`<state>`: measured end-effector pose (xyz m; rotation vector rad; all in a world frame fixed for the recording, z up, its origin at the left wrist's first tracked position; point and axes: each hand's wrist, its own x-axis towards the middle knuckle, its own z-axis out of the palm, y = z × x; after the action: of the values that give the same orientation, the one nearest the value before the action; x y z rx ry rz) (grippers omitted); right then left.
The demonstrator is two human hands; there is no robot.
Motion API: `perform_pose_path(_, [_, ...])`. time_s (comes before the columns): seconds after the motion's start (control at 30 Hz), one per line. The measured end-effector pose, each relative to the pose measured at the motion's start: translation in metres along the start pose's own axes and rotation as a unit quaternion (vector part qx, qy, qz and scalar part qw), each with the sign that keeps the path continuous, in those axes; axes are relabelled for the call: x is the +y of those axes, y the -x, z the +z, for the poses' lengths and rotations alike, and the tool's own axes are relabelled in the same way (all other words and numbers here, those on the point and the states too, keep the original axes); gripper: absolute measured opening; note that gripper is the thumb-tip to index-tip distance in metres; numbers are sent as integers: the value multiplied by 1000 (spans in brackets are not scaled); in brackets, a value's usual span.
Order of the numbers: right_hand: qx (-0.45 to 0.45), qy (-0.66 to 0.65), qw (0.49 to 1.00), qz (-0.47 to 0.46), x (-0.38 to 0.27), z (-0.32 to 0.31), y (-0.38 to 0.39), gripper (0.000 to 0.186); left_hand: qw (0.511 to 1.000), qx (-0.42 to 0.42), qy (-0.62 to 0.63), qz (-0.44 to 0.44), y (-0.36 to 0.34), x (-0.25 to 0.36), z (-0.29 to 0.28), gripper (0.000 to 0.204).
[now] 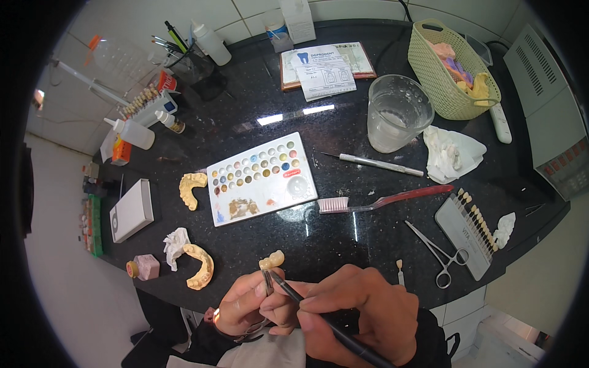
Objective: The person colors a dental crown by hand using a fine brush to apply pigment while holding the prosthetic with a clamp.
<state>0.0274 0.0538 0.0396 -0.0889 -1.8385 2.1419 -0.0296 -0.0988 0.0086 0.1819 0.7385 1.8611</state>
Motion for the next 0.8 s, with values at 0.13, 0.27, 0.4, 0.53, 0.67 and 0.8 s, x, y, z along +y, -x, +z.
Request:
perform_pose_path(0.13, [6, -15, 1000, -16, 1, -1, 1, 20, 1000, -12, 9, 3, 0, -1, -2, 41])
perform_pose_path(0.27, [-27, 32, 999, -5, -1, -4, -2, 20, 996, 81, 7, -28, -2, 4, 9, 27])
perform_pose_path(0.4, [-82, 65, 994, -35, -1, -12, -5, 20, 1000, -11, -8, 5, 0, 0, 0, 44])
perform_pose_path(0.53, [-9, 1, 1000, 19, -3, -5, -1, 20, 1000, -15, 3, 3, -1, -2, -3, 45])
perform_pose_path(0.67, [13, -5, 1000, 19, -2, -3, 0, 22, 998, 67, -20, -13, -1, 2, 6, 28])
perform_pose_path(0.8, [26, 9, 999, 26, -4, 1, -1, 21, 999, 32, -6, -5, -1, 1, 3, 33])
